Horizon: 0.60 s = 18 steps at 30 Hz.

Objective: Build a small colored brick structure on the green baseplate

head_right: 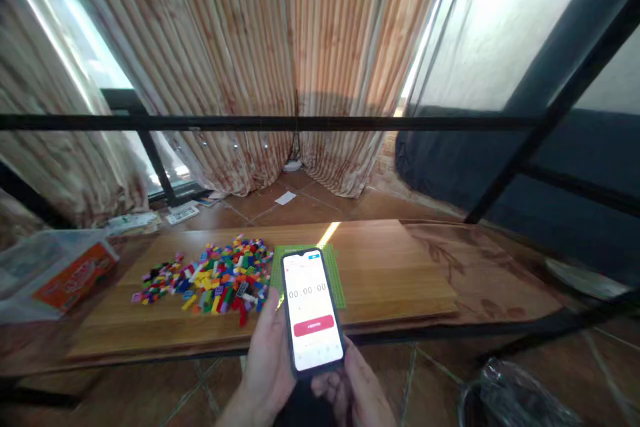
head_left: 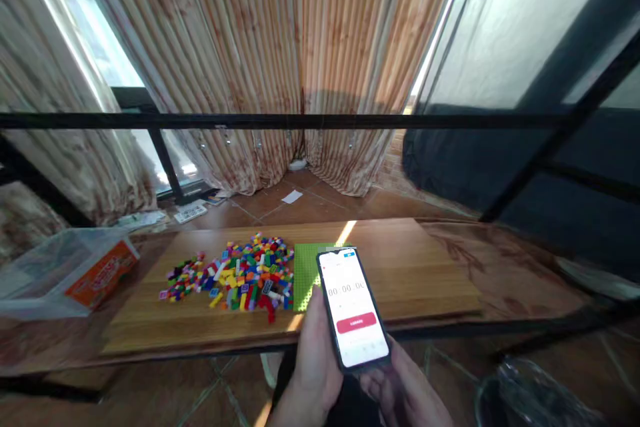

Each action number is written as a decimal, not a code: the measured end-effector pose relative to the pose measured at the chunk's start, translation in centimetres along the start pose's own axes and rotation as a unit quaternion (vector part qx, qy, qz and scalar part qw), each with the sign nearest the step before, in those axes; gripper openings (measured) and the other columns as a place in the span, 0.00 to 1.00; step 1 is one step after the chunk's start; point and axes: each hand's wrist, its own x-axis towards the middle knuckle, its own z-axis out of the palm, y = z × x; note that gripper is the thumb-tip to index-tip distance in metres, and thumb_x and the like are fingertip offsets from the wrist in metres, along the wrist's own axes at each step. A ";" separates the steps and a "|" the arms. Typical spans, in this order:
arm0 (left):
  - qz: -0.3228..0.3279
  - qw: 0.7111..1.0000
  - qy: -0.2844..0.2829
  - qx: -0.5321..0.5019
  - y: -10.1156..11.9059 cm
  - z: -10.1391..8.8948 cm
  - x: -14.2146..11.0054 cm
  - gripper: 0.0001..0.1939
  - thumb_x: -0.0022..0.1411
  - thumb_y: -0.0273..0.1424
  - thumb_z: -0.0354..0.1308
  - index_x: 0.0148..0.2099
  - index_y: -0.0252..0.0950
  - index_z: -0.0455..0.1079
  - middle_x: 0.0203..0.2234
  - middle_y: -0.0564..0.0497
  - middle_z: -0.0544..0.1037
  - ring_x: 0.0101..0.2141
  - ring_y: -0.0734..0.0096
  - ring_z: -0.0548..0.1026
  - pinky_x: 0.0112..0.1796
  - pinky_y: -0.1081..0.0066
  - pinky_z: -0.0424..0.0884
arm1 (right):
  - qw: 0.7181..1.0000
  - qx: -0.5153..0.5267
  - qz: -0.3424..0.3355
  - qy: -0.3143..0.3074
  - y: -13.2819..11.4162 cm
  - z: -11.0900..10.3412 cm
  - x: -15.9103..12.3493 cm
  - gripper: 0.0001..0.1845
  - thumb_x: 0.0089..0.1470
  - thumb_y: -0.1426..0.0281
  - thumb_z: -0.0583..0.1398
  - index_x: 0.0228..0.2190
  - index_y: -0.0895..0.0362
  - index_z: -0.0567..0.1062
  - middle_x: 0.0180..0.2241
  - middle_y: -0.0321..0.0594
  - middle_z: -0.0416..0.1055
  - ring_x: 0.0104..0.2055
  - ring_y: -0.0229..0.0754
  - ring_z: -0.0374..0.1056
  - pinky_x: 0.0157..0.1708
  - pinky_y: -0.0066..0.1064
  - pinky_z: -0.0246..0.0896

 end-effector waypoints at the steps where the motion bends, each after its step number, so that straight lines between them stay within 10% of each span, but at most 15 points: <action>1: 0.000 1.000 -0.001 0.006 -0.1 0.0 0.1 0.29 0.64 0.48 0.48 0.56 0.30 0.68 0.46 0.42 0.77 0.41 0.59 0.76 0.44 0.63 0.70 | 1.000 0.000 0.008 -0.006 0.0 -0.3 0.3 0.22 0.49 0.53 0.64 0.42 0.54 0.77 0.33 0.43 0.77 0.27 0.38 0.69 0.30 0.31 0.63; 18: -0.025 0.989 -0.031 0.140 -1.3 -0.3 1.6 0.32 0.62 0.53 0.47 0.59 0.35 0.64 0.50 0.44 0.75 0.47 0.57 0.74 0.49 0.61 0.66 | 1.000 0.011 -0.004 -0.005 -2.1 -2.5 0.4 0.21 0.46 0.55 0.67 0.37 0.58 0.79 0.28 0.40 0.76 0.26 0.36 0.68 0.28 0.27 0.64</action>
